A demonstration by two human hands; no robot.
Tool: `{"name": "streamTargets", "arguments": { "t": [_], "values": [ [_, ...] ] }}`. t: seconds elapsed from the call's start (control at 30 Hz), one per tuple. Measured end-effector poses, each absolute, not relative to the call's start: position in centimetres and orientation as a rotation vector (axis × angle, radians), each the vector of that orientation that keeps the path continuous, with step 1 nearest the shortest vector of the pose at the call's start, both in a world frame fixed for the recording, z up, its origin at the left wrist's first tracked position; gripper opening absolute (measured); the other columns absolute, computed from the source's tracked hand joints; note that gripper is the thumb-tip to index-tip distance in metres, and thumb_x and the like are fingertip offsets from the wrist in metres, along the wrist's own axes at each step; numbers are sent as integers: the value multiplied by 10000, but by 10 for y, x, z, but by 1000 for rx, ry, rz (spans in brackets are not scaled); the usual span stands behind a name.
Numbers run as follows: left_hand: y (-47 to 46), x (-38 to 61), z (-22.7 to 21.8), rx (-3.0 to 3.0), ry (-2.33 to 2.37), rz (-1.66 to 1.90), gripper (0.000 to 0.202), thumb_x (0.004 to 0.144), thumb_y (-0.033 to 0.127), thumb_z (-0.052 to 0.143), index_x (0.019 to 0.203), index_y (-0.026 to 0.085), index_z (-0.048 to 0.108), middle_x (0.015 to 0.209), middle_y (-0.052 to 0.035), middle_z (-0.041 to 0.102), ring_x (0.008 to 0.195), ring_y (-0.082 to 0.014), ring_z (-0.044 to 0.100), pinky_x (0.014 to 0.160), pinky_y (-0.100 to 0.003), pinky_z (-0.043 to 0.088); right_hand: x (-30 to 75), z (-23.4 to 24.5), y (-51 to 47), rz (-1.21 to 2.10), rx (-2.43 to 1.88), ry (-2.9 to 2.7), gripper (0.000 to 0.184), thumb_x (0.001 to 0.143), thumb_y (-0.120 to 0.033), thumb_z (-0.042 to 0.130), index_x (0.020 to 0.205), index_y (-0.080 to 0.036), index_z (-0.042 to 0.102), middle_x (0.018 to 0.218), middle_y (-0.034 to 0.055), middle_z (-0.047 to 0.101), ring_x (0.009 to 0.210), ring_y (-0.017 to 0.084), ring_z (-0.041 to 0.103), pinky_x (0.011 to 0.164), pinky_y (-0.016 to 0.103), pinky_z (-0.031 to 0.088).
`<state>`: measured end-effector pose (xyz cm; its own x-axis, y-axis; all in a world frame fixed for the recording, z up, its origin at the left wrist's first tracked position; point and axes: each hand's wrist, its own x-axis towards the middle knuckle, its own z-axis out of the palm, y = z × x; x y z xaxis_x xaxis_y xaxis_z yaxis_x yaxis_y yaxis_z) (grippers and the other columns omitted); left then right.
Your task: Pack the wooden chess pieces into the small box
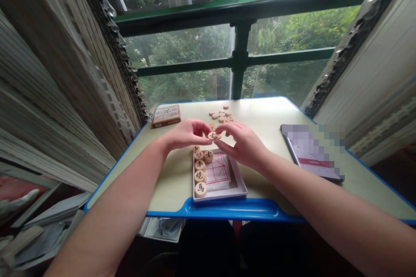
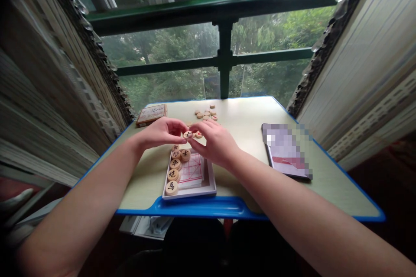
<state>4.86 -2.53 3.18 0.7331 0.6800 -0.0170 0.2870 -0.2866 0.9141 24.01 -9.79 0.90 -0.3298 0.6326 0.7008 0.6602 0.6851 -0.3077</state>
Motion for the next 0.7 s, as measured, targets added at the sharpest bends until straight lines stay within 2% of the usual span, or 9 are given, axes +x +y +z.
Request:
{"name": "streamTargets", "arguments": {
  "t": [0.13, 0.4, 0.7],
  "values": [
    [-26, 50, 32, 1843, 746, 454, 308, 605, 250, 767, 848, 107, 643, 749, -17, 633, 658, -95, 547, 614, -236, 433, 241, 7, -97, -91, -941, -2068, 84, 833, -204, 563, 913, -182, 575, 855, 52, 671, 748, 155, 582, 701, 297, 466],
    [-24, 48, 31, 1774, 726, 467, 323, 585, 251, 786, 845, 115, 651, 790, -30, 660, 721, -121, 591, 695, -277, 467, 241, 6, -97, -74, -990, -2066, 113, 829, -233, 586, 922, -170, 595, 850, 55, 684, 734, 153, 593, 681, 288, 469],
    [-25, 50, 31, 1778, 715, 452, 327, 568, 248, 790, 835, 122, 651, 786, -24, 658, 706, -113, 578, 674, -259, 454, 239, 6, -98, 9, -1008, -2041, 125, 808, -224, 599, 923, -173, 600, 850, 50, 677, 742, 149, 590, 670, 278, 472]
  ]
}}
